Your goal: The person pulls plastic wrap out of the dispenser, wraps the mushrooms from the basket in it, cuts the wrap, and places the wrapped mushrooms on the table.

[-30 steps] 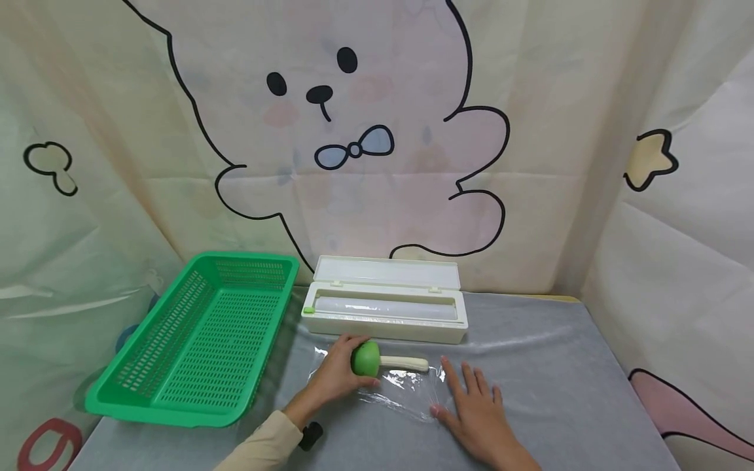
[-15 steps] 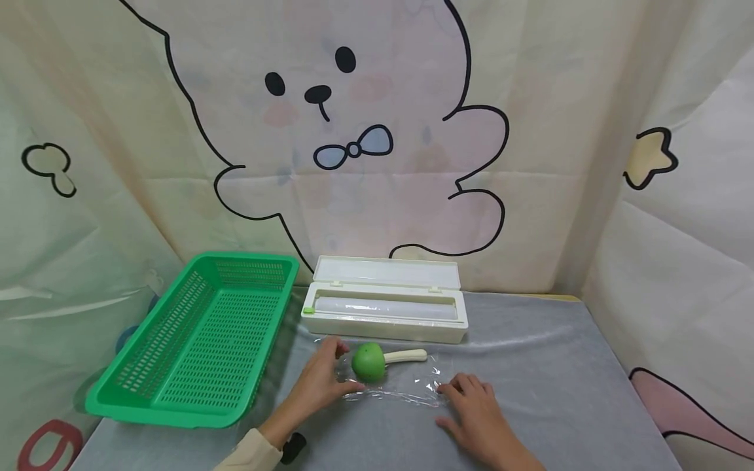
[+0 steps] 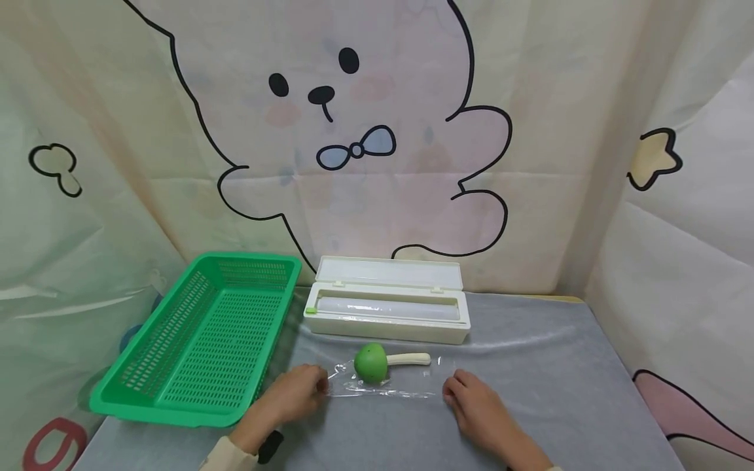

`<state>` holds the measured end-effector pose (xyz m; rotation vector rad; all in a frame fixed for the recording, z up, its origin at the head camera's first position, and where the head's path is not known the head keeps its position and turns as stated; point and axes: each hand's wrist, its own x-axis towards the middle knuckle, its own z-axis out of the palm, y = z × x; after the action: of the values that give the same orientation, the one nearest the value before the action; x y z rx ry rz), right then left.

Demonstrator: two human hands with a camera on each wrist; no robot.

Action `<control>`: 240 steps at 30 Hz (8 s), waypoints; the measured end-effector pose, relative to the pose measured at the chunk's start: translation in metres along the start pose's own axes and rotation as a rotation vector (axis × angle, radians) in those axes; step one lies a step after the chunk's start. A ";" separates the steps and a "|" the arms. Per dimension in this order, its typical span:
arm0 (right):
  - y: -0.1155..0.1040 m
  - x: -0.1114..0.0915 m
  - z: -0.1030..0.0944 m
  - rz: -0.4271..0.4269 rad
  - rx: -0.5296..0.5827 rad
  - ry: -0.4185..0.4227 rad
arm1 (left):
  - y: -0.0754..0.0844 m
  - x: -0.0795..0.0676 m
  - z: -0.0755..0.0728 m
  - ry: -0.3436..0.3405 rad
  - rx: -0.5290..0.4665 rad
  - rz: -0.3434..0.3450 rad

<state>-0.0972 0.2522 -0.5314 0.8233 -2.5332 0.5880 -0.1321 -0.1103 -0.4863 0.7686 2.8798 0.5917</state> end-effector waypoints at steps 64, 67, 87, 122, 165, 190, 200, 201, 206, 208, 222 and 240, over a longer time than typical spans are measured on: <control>0.014 0.070 -0.019 0.957 0.631 0.187 | -0.004 0.059 0.012 0.699 -0.762 -0.533; 0.013 0.072 -0.019 0.974 0.655 0.198 | -0.005 0.061 0.015 0.718 -0.749 -0.540; 0.018 0.072 -0.017 1.072 0.764 0.136 | -0.003 0.061 0.013 0.697 -0.852 -0.642; 0.038 0.107 -0.057 0.926 0.823 0.265 | 0.001 0.084 -0.045 0.782 -1.059 -0.453; 0.024 0.159 -0.117 0.656 0.894 0.548 | 0.027 0.097 -0.124 0.906 -1.081 -0.364; 0.005 0.169 -0.155 0.500 0.923 0.633 | 0.038 0.084 -0.156 0.972 -1.065 -0.098; -0.001 0.152 -0.161 0.455 0.935 0.538 | 0.039 0.071 -0.156 0.871 -1.059 -0.043; -0.002 0.150 -0.161 0.461 0.933 0.525 | 0.039 0.070 -0.154 0.856 -1.058 -0.043; -0.009 0.135 -0.156 0.504 0.819 0.421 | 0.037 0.062 -0.144 0.796 -1.079 -0.065; -0.010 0.129 -0.152 0.522 0.755 0.362 | 0.036 0.059 -0.139 0.774 -1.086 -0.086; -0.010 0.083 -0.107 0.697 0.838 0.097 | 0.018 0.038 -0.090 0.585 -1.010 -0.185; -0.015 0.017 -0.049 0.931 0.892 -0.116 | 0.003 0.002 -0.020 0.139 -0.959 -0.410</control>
<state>-0.0879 0.2582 -0.4788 -0.2064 -2.6076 2.0785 -0.1363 -0.1136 -0.4666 -0.0090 2.2657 1.7617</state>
